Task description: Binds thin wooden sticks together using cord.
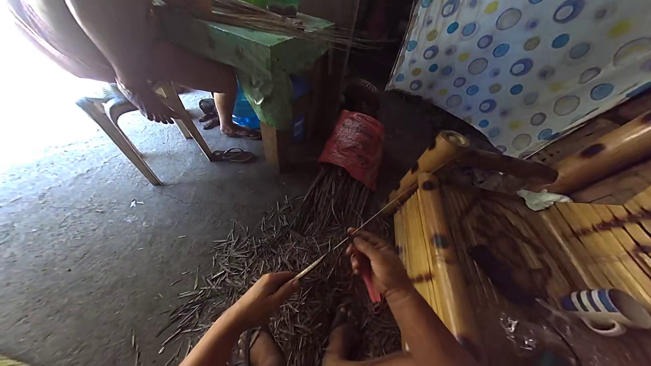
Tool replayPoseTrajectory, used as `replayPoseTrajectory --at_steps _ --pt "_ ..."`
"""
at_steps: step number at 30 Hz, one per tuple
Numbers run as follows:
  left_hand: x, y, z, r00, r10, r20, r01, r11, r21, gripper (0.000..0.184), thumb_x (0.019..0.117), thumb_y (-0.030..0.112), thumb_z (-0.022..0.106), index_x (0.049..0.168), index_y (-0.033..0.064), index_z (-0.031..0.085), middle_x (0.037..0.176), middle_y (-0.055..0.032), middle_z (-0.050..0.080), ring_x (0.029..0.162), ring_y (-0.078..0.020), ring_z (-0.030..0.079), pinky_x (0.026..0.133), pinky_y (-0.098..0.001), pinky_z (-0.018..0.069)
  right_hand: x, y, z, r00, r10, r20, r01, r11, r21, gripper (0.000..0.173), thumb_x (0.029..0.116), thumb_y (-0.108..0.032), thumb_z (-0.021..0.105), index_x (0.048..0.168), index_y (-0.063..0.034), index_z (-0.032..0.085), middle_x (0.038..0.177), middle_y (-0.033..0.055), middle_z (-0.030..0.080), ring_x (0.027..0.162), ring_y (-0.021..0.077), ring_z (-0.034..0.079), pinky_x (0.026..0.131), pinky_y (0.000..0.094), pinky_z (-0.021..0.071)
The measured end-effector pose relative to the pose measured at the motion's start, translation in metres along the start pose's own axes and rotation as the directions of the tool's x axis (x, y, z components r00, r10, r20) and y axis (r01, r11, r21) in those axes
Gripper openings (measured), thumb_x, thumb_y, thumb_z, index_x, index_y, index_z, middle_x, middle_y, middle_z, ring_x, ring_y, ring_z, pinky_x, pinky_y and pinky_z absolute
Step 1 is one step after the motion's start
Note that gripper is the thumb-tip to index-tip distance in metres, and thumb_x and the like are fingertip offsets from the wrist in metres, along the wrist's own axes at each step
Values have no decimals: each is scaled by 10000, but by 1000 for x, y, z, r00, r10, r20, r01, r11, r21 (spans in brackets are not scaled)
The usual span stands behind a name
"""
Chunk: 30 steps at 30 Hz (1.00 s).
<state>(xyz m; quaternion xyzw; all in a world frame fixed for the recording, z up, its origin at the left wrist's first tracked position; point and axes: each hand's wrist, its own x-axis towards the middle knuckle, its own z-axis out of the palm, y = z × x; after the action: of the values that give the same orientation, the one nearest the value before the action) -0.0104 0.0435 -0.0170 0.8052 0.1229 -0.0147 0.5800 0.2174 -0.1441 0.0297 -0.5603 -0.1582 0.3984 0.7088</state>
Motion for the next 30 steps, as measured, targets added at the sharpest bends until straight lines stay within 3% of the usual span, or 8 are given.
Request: replayPoseTrajectory --at_steps 7,10,13,16,18,22,25,30 --pt "0 1 2 1000 -6 10 5 1000 22 387 1079 419 452 1177 139 701 737 43 558 606 -49 493 594 -260 449 15 -18 -16 962 -87 -260 93 996 13 292 1093 -111 434 1284 37 598 807 98 684 513 112 582 457 249 516" --pt "-1 1 2 999 -41 28 42 999 -15 395 1083 371 416 1263 125 667 739 33 540 609 -66 504 598 -269 462 20 -24 -26 929 -118 -350 152 986 73 291 1102 -123 421 1307 21 568 811 103 682 500 114 579 440 243 509" --pt "1 1 2 998 -68 7 68 996 -59 366 1080 314 389 1222 115 662 735 30 551 600 -75 517 581 -269 468 12 -13 -15 962 -112 -247 111 994 -19 316 1102 -143 406 1319 15 573 802 83 682 530 111 586 472 254 516" --pt "1 2 3 998 -57 -3 56 993 -99 359 1090 314 380 1199 110 656 709 36 526 574 -72 491 554 -260 446 -6 13 13 999 31 -28 -34 993 -110 267 1078 -148 458 1188 28 626 806 96 699 554 123 604 494 272 526" --pt "0 4 2 999 -43 -13 41 993 -109 364 1092 313 376 1196 105 656 703 39 517 569 -67 479 549 -253 436 -12 26 27 996 79 42 -76 993 -87 231 1072 -124 491 1141 41 637 785 122 698 541 135 610 477 263 526" --pt "0 5 0 999 -30 24 32 994 -104 366 1099 314 384 1210 107 664 726 30 550 587 -69 508 562 -252 458 -2 24 17 997 -57 42 60 996 -72 298 1075 -109 465 1300 32 600 766 90 672 534 110 582 478 246 512" --pt "2 2 4 998 -40 43 45 992 -116 342 1101 315 399 1156 98 657 727 6 567 579 -89 533 552 -267 479 3 19 12 995 -98 34 98 995 -10 303 1073 -82 457 1304 57 596 761 100 667 530 109 578 478 244 513" --pt "4 3 4 994 -68 -85 56 990 -133 312 1097 312 412 1070 94 634 737 4 582 578 -93 555 550 -272 503 0 24 17 995 -101 -22 103 990 97 315 1082 -113 382 1307 15 562 726 70 655 514 103 586 469 246 521"
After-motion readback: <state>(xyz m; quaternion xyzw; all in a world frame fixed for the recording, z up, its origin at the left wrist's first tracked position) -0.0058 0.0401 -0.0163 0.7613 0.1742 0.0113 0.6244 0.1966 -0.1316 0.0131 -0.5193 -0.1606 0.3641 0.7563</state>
